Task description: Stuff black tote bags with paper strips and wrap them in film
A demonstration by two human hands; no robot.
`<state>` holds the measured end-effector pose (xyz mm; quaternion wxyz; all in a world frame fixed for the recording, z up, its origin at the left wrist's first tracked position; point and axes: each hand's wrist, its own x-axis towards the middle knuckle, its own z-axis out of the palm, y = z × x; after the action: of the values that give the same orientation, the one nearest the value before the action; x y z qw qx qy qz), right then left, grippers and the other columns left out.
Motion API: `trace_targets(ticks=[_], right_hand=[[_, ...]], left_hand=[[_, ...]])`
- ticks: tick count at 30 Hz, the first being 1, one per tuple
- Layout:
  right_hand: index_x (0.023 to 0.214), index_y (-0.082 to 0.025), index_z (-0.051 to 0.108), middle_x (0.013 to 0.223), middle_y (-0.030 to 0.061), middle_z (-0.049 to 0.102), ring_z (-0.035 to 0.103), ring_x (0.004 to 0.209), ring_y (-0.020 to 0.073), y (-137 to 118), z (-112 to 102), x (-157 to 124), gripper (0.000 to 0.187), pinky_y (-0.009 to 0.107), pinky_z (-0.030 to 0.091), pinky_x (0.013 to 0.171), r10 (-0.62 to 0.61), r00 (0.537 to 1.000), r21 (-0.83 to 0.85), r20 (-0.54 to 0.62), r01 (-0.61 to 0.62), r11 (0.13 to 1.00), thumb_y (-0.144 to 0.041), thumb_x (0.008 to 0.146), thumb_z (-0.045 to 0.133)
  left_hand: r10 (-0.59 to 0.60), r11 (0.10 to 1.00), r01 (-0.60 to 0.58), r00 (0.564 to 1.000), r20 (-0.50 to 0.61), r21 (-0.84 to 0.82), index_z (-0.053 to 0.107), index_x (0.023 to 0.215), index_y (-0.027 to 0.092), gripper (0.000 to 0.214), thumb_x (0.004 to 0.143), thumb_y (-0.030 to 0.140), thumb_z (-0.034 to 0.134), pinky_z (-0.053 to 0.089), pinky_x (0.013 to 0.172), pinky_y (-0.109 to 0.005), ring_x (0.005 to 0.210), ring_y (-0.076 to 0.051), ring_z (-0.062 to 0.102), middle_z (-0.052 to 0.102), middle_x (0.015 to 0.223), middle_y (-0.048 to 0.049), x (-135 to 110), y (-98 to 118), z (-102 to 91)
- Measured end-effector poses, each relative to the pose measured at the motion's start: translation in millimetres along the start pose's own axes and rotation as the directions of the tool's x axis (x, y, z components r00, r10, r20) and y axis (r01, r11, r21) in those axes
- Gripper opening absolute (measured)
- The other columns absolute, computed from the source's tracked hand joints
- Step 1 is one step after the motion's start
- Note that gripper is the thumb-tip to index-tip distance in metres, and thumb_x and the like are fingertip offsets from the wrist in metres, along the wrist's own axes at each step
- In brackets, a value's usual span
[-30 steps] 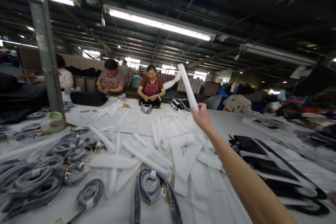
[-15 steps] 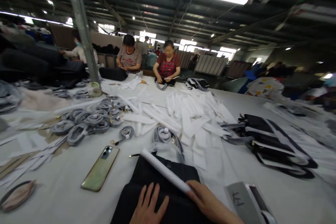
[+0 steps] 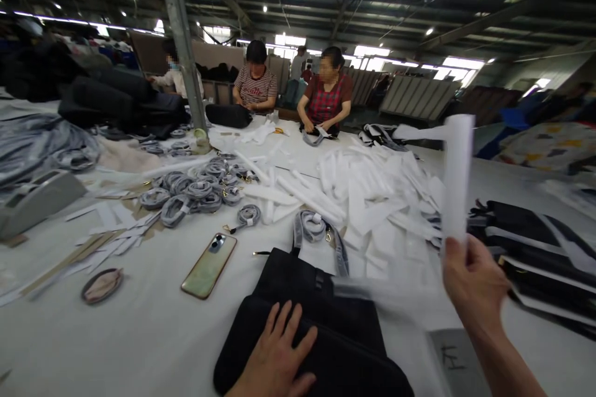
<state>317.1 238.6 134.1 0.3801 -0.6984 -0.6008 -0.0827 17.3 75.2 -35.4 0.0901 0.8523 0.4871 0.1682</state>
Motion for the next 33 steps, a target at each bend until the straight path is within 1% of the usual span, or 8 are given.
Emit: trace_targets(ticks=[2, 6, 10, 14, 20, 28, 30, 33], right_hand=[[0.114, -0.013, 0.061, 0.089, 0.0167, 0.066, 0.062, 0.078, 0.0292, -6, 18, -20, 0.049, 0.041, 0.049, 0.070, -0.268, 0.962, -0.037, 0.062, 0.270, 0.962, -0.049, 0.092, 0.036], [0.112, -0.022, 0.065, 0.098, 0.0117, 0.066, 0.061, 0.089, 0.0248, -21, 49, -82, 0.031, 0.039, 0.048, 0.084, -0.658, 0.664, 0.236, 0.354, 0.617, 0.750, -0.033, 0.093, 0.043], [0.120, -0.026, 0.063, 0.093, 0.0072, 0.066, 0.063, 0.082, 0.0211, -28, 58, -115, 0.034, 0.032, 0.050, 0.076, -0.547, 0.420, 0.415, 0.724, 0.368, 0.832, -0.030, 0.091, 0.046], [0.119, -0.029, 0.064, 0.097, 0.0042, 0.067, 0.063, 0.088, 0.0201, -29, 52, -115, 0.035, 0.029, 0.048, 0.081, -0.461, 0.167, 0.454, 0.871, 0.084, 0.887, -0.028, 0.088, 0.049], [0.109, -0.032, 0.070, 0.094, 0.0020, 0.069, 0.062, 0.088, 0.0217, -39, 39, -105, 0.035, 0.028, 0.045, 0.080, -0.410, -0.037, 0.410, 0.911, -0.016, 0.912, -0.022, 0.080, 0.053], [0.062, -0.020, 0.070, 0.055, -0.0040, 0.055, 0.051, 0.060, 0.0128, -29, 44, -117, 0.018, 0.021, 0.040, 0.060, -0.513, -0.109, 0.511, 0.852, -0.046, 0.858, -0.024, 0.076, 0.059], [0.063, -0.019, 0.070, 0.056, -0.0039, 0.058, 0.052, 0.058, 0.0130, -16, 39, -107, 0.017, 0.021, 0.041, 0.055, -0.422, -0.017, 0.420, 0.906, -0.077, 0.904, -0.028, 0.075, 0.062], [0.083, -0.018, 0.073, 0.074, 0.0000, 0.068, 0.058, 0.069, 0.0175, 13, 24, -81, 0.027, 0.025, 0.045, 0.064, -0.216, 0.294, 0.254, 0.931, -0.098, 0.962, -0.037, 0.083, 0.054]], left_hand=[[-0.015, 0.999, 0.016, 0.999, 0.032, -0.038, 0.018, 0.148, 0.032, 0.075, 0.086, 0.054, 0.055, 0.021, 0.112, -0.055, 0.141, -0.034, 0.020, 0.018, 0.156, -0.0116, 1, 0, -7.0], [-0.129, 0.985, 0.138, 0.988, 0.090, -0.103, 0.026, 0.146, 0.024, 0.086, 0.076, 0.059, 0.064, 0.018, 0.113, -0.053, 0.133, -0.032, 0.034, 0.040, 0.144, -0.0137, 13, -1, -27.4], [-0.229, 0.960, 0.250, 0.960, 0.163, -0.123, 0.047, 0.131, 0.023, 0.073, 0.069, 0.050, 0.075, 0.026, 0.108, -0.051, 0.113, -0.029, 0.048, 0.056, 0.118, -0.0083, 28, 2, -54.6], [-0.201, 0.970, 0.226, 0.955, 0.219, -0.095, 0.053, 0.115, 0.020, 0.051, 0.073, 0.041, 0.073, 0.040, 0.091, -0.044, 0.100, -0.027, 0.049, 0.054, 0.107, -0.0081, 32, 12, -76.5], [-0.194, 0.978, 0.209, 0.925, 0.327, -0.012, 0.057, 0.102, 0.016, 0.045, 0.072, 0.044, 0.075, 0.043, 0.085, -0.043, 0.096, -0.028, 0.053, 0.056, 0.102, -0.0104, 42, 19, -93.5], [-0.077, 0.991, 0.127, 0.802, 0.592, -0.043, 0.068, 0.090, 0.018, 0.051, 0.058, 0.056, 0.079, 0.050, 0.074, -0.040, 0.083, -0.033, 0.066, 0.071, 0.085, -0.0109, 76, 2, -94.1], [-0.077, 0.988, 0.141, 0.785, 0.615, -0.056, 0.070, 0.087, 0.019, 0.048, 0.058, 0.057, 0.077, 0.050, 0.072, -0.040, 0.083, -0.034, 0.067, 0.072, 0.087, -0.0107, 78, -3, -88.1], [-0.109, 0.986, 0.162, 0.781, 0.615, -0.031, 0.070, 0.088, 0.020, 0.046, 0.059, 0.055, 0.075, 0.050, 0.072, -0.040, 0.086, -0.035, 0.067, 0.073, 0.089, -0.0108, 78, -7, -78.6]])
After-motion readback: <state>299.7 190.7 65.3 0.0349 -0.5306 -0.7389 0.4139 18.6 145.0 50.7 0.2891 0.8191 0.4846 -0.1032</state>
